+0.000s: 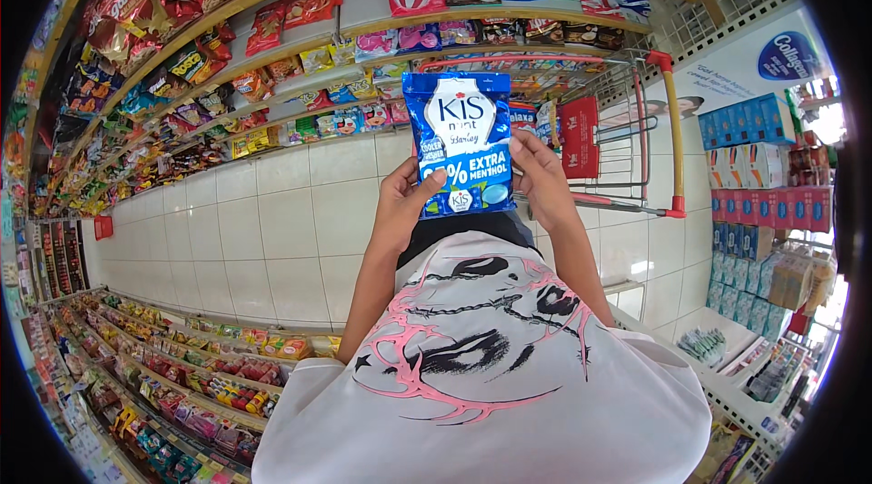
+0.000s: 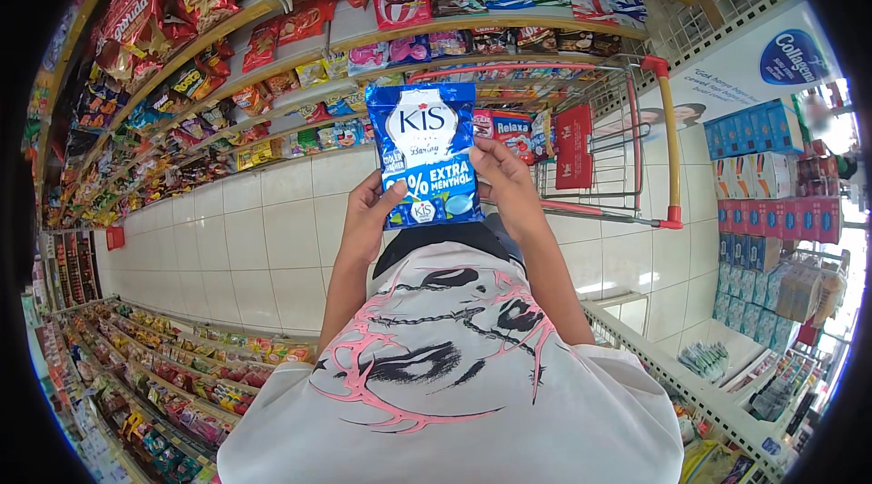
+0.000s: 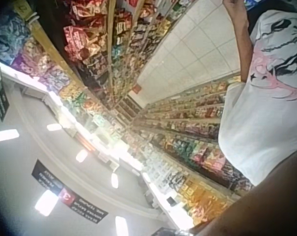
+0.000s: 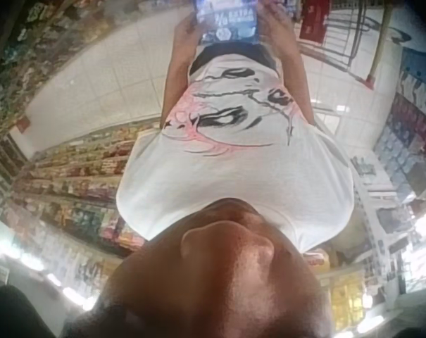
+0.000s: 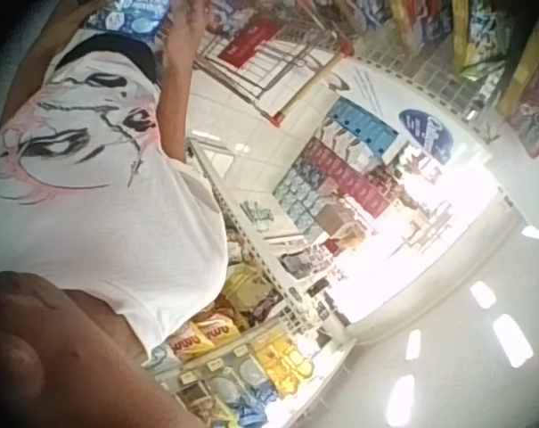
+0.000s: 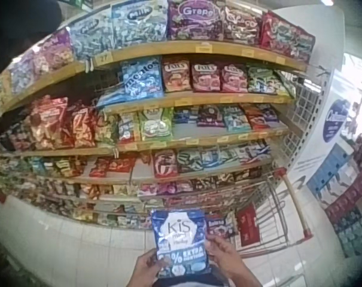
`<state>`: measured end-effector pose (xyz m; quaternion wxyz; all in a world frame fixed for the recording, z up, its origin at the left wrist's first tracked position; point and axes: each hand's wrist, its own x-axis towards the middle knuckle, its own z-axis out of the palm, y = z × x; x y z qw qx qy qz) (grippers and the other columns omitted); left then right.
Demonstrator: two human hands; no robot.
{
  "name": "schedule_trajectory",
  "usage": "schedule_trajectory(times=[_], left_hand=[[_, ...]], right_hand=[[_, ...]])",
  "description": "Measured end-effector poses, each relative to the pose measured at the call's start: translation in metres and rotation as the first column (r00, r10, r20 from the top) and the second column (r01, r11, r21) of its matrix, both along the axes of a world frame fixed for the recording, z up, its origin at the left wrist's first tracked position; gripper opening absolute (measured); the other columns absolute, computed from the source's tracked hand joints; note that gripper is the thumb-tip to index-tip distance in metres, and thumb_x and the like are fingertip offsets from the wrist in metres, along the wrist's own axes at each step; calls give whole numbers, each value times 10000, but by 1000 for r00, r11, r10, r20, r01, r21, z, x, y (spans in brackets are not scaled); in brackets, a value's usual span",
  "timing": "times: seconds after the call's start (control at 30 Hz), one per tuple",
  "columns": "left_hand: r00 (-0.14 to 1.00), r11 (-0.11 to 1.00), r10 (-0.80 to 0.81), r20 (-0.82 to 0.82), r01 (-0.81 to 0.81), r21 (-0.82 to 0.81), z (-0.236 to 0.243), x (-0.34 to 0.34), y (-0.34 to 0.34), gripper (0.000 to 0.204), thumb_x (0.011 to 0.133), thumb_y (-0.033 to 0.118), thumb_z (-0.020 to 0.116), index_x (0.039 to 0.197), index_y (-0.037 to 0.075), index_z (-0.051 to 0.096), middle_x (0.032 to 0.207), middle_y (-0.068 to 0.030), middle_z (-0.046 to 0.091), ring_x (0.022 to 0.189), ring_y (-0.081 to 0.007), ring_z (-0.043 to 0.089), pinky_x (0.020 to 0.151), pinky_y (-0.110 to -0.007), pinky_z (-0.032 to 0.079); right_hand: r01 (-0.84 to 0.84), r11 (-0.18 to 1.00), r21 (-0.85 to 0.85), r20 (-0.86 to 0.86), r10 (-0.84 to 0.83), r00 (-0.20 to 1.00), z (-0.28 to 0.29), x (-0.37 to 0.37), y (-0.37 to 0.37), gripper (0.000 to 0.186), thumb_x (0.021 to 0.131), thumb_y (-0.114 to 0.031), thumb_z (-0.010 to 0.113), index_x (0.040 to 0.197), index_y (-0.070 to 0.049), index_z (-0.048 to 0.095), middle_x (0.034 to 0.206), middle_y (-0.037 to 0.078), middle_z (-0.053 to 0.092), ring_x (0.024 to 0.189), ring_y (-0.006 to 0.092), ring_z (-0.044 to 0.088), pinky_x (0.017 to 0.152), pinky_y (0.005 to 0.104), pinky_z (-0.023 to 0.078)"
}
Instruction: Selecting various snack bags from shelves and placing them in a grocery cart.
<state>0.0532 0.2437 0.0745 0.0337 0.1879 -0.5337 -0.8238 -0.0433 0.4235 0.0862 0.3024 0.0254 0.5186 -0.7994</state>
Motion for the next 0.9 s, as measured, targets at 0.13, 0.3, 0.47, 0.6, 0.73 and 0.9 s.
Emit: schedule_trajectory(times=[0.13, 0.3, 0.47, 0.6, 0.73, 0.9], left_hand=[[1000, 998, 29, 3, -29, 47, 6, 2, -3, 349, 838, 153, 639, 1100, -52, 533, 1007, -91, 610, 896, -116, 572, 806, -247, 450], [1000, 998, 0, -15, 1, 62, 4, 4, -7, 379, 838, 126, 626, 1147, -50, 491, 1045, -115, 600, 943, -136, 568, 829, -259, 450], [999, 987, 18, -48, -10, 161, 9, 5, -7, 454, 838, 70, 594, 1234, -29, 394, 1056, -140, 594, 957, -150, 572, 839, -274, 454], [998, 991, 5, -55, 3, 135, 9, 3, -7, 466, 834, 56, 592, 1243, -23, 383, 1054, -150, 594, 953, -156, 575, 834, -280, 459], [998, 992, 3, -56, 4, 129, 12, 2, -8, 459, 835, 56, 592, 1238, -27, 388, 1048, -149, 596, 944, -157, 578, 820, -275, 462], [998, 995, 7, -68, 0, 103, 9, 2, -6, 447, 842, 55, 584, 1236, -29, 390, 1036, -146, 601, 926, -148, 580, 794, -260, 464]], right_hand=[[-180, 981, 70, -40, 183, 982, -7, 5, 3, 366, 851, -171, 611, 1156, -10, 491, 1027, 57, 592, 959, 97, 544, 813, 244, 436], [-91, 996, 15, -131, 92, 987, -7, 12, -3, 386, 803, -54, 644, 1148, 26, 491, 1068, 92, 587, 965, 126, 551, 844, 262, 437], [-79, 997, 24, -155, 81, 985, -3, 10, -1, 383, 806, -52, 638, 1153, 21, 493, 1070, 92, 587, 960, 123, 553, 840, 260, 442], [-89, 995, 33, -171, 93, 981, -4, 8, 0, 400, 801, -62, 648, 1159, 20, 490, 1072, 94, 587, 959, 126, 556, 839, 259, 443], [-79, 996, 50, -181, 87, 980, 1, 9, 0, 406, 800, -73, 653, 1159, 22, 489, 1076, 99, 584, 961, 132, 558, 847, 262, 442], [-83, 995, 51, -197, 92, 976, 0, 10, 2, 425, 800, -84, 655, 1171, 24, 480, 1091, 109, 577, 971, 140, 557, 861, 269, 438]])
